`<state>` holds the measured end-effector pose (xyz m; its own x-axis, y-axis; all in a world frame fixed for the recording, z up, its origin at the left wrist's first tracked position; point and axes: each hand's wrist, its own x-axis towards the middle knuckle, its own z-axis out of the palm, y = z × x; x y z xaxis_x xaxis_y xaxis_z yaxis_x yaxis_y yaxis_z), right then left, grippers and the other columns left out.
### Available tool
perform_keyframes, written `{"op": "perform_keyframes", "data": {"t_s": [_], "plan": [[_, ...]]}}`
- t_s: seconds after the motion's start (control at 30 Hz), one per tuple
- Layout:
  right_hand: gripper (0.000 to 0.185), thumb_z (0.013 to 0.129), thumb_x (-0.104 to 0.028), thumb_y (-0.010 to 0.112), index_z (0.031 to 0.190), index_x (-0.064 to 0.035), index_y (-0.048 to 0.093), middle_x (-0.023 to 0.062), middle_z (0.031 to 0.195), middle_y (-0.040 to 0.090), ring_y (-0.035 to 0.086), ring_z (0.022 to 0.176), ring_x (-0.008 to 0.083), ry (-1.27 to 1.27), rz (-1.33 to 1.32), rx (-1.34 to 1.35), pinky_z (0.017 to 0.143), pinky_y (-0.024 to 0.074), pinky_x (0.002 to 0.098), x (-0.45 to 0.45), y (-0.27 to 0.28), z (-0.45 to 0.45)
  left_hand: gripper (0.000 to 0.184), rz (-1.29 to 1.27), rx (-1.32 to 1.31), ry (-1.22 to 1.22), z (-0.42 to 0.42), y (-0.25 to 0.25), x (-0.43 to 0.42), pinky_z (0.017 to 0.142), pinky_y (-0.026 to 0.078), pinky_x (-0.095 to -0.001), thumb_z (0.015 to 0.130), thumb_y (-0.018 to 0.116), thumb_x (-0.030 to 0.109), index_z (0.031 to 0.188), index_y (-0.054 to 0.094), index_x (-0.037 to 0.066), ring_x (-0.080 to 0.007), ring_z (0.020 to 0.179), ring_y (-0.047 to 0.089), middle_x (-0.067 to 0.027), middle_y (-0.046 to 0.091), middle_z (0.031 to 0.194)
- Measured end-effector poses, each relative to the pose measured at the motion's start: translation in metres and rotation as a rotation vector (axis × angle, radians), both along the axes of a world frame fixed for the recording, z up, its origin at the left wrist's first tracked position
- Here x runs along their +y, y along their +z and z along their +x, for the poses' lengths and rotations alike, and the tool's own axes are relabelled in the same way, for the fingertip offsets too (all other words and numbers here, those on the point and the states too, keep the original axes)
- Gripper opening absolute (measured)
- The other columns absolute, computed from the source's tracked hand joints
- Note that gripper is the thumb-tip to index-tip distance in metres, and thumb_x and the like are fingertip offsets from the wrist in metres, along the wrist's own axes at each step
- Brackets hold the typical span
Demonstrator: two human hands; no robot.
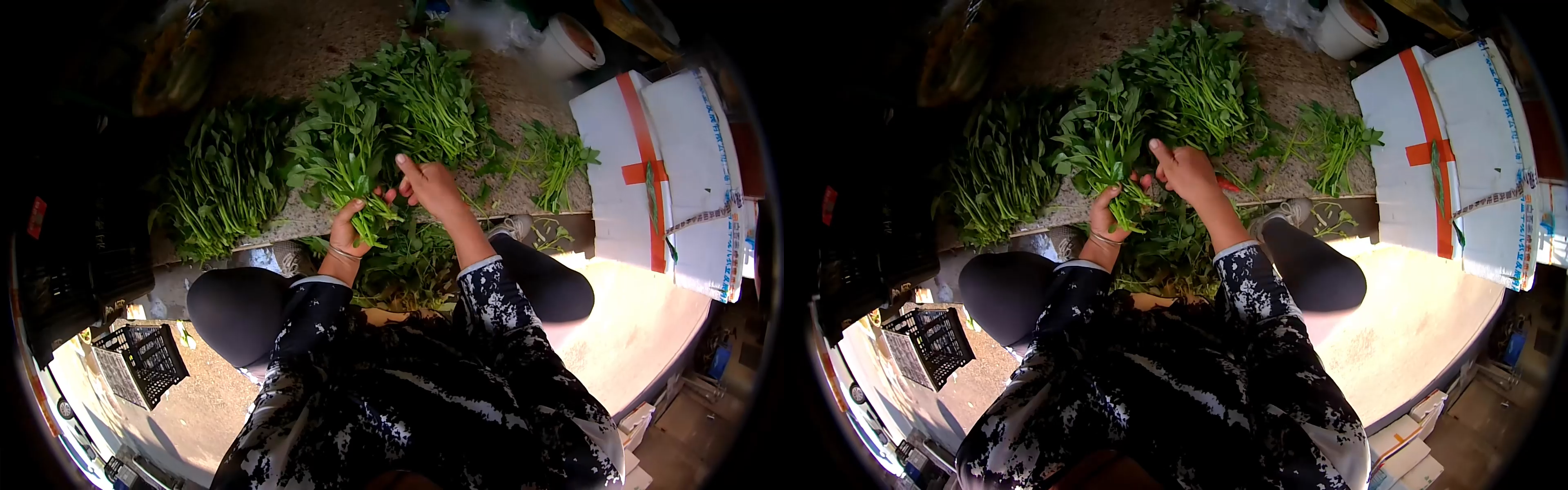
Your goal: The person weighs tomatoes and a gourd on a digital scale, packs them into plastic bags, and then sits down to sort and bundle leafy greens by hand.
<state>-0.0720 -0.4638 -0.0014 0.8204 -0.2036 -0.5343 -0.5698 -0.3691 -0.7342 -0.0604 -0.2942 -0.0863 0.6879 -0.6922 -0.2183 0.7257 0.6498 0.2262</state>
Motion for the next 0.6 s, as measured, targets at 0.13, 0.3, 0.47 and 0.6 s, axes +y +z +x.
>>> {"op": "perform_keyframes", "data": {"t_s": [0.13,0.3,0.47,0.6], "plan": [[0.036,0.085,-0.034,0.046,0.098,-0.0020,0.056,0.0142,0.086,0.059,0.059,0.078,0.0259,-0.157,-0.456,-0.190,0.067,0.0471,0.0345,-0.030,-0.068,0.056,0.029,-0.039,0.023,0.005,0.000,0.003,0.000,0.067,0.054,-0.0300,0.077,0.054,0.015,0.100,0.048,-0.002,-0.0214,0.090,0.054,-0.0099,0.051,0.094],[0.024,0.080,-0.023,0.054,0.099,-0.0091,0.060,0.0142,0.100,0.055,0.057,0.082,0.0291,0.060,-0.745,-0.149,0.072,0.0466,0.0393,-0.034,-0.095,0.097,0.030,-0.116,0.104,0.032,0.005,0.000,0.006,0.069,0.048,-0.0321,0.076,0.055,0.016,0.102,0.044,0.004,-0.0172,0.085,0.052,-0.0048,0.048,0.093],[0.020,0.081,-0.023,0.053,0.092,-0.0093,0.063,0.0115,0.078,0.062,0.059,0.069,0.0245,-0.064,-0.608,-0.127,0.066,0.0476,0.0346,-0.055,-0.079,0.101,0.024,-0.363,0.091,0.128,0.018,0.017,0.012,0.064,0.032,-0.0280,0.075,0.056,0.017,0.094,0.045,0.010,-0.0103,0.080,0.050,0.0026,0.049,0.089],[0.023,0.082,-0.025,0.053,0.095,-0.0072,0.061,0.0086,0.074,0.062,0.060,0.063,0.0201,-0.323,-0.526,-0.185,0.058,0.0490,0.0335,-0.093,-0.063,0.087,0.026,-0.504,-0.016,0.198,0.028,0.034,0.017,0.062,0.030,-0.0254,0.074,0.058,0.015,0.097,0.048,0.011,-0.0088,0.081,0.054,0.0029,0.051,0.092]]}}
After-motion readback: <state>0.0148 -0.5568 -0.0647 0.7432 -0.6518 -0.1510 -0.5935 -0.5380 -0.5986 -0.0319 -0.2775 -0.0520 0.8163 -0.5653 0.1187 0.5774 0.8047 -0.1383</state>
